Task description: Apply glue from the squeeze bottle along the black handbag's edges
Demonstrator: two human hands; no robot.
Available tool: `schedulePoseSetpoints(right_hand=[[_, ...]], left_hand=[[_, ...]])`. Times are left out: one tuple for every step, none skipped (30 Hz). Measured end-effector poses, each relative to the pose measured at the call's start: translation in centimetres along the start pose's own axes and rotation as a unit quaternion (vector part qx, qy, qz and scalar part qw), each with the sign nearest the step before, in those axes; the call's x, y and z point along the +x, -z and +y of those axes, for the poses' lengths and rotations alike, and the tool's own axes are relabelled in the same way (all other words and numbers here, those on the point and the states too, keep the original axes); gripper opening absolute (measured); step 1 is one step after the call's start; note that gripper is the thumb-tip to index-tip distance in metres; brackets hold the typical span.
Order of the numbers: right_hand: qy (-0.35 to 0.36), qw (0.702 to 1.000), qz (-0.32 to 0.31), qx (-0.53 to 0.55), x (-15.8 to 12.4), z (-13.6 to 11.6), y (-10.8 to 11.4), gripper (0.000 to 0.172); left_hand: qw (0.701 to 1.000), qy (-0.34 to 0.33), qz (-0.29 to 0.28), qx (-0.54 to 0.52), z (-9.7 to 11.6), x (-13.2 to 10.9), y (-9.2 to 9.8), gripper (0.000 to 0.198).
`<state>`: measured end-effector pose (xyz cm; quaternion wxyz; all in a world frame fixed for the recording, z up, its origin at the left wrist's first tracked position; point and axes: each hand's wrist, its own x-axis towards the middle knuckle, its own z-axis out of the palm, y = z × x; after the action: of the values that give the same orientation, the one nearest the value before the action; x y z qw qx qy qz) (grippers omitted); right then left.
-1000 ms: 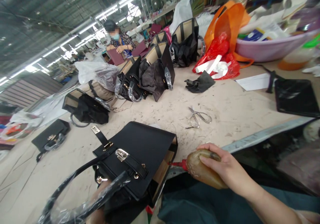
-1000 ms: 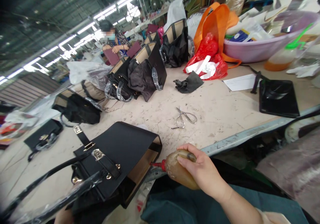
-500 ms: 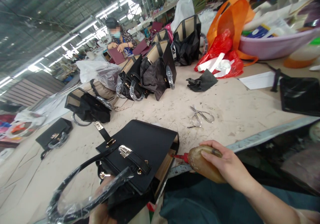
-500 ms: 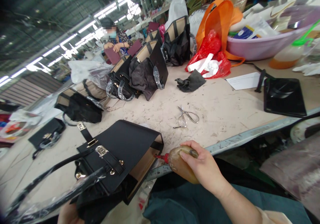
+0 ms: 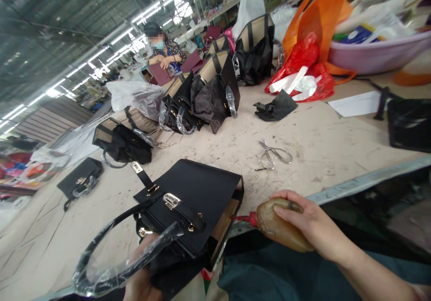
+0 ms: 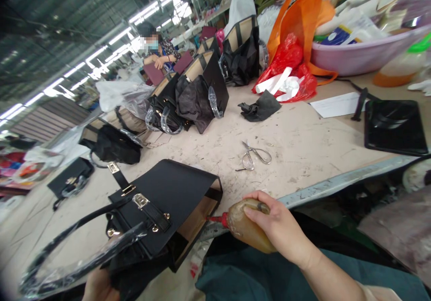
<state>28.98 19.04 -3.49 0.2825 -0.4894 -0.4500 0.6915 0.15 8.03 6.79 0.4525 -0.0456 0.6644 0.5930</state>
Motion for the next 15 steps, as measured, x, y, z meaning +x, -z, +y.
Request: schedulePoseSetpoints(right_hand=[[0.004, 1.0, 0.012, -0.001, 0.1, 0.0, 0.2, 0.045], [0.005, 1.0, 0.018, 0.004, 0.1, 0.1, 0.3, 0.045], [0.004, 1.0, 0.017, 0.01, 0.0, 0.1, 0.3, 0.045], [0.002, 1.0, 0.011, 0.016, -0.1, 0.1, 0.3, 0.045], [0.001, 1.0, -0.002, 0.021, -0.2, 0.1, 0.2, 0.044], [0.0, 1.0, -0.018, 0.025, -0.3, 0.0, 0.0, 0.042], [-0.001, 0.999, -0.034, 0.029, -0.4, 0.0, -0.1, 0.042], [-0.001, 0.998, -0.046, 0.033, -0.4, -0.1, -0.3, 0.041], [-0.001, 0.998, -0.053, 0.032, -0.4, -0.2, -0.4, 0.041], [0.002, 0.998, -0.052, 0.028, -0.3, -0.2, -0.4, 0.04], [0.009, 0.999, -0.04, 0.019, -0.1, -0.2, -0.4, 0.04], [0.02, 1.0, -0.021, 0.006, 0.0, -0.1, -0.3, 0.04], [0.035, 0.999, 0.003, -0.01, 0.2, -0.1, -0.2, 0.04], [0.051, 0.998, 0.029, -0.027, 0.4, 0.0, 0.0, 0.04], [0.068, 0.995, 0.052, -0.044, 0.5, 0.1, 0.1, 0.04]], left_hand=[[1.0, 0.001, 0.003, -0.001, 0.0, -0.1, -0.2, 0.012], [1.0, 0.004, 0.009, -0.002, 0.0, -0.1, -0.4, 0.012], [1.0, 0.008, 0.015, -0.003, 0.0, -0.1, -0.5, 0.012], [1.0, 0.008, 0.019, -0.005, 0.0, -0.1, -0.6, 0.013], [1.0, 0.005, 0.019, -0.004, 0.0, -0.1, -0.7, 0.013], [1.0, -0.001, 0.017, -0.005, 0.0, -0.1, -0.7, 0.012], [1.0, -0.005, 0.016, -0.007, 0.0, -0.1, -0.6, 0.011], [1.0, -0.006, 0.016, -0.01, 0.0, -0.1, -0.6, 0.01], [1.0, -0.006, 0.018, -0.013, 0.0, -0.2, -0.6, 0.009], [1.0, -0.004, 0.019, -0.016, 0.0, -0.2, -0.6, 0.011], [1.0, -0.003, 0.018, -0.019, 0.0, -0.3, -0.7, 0.015], [1.0, -0.006, 0.018, -0.022, 0.1, -0.3, -0.7, 0.019], [0.999, -0.01, 0.021, -0.025, 0.2, -0.4, -0.9, 0.021], [0.999, -0.012, 0.027, -0.03, 0.3, -0.4, -1.1, 0.021], [0.999, -0.011, 0.036, -0.036, 0.5, -0.6, -1.4, 0.02]])
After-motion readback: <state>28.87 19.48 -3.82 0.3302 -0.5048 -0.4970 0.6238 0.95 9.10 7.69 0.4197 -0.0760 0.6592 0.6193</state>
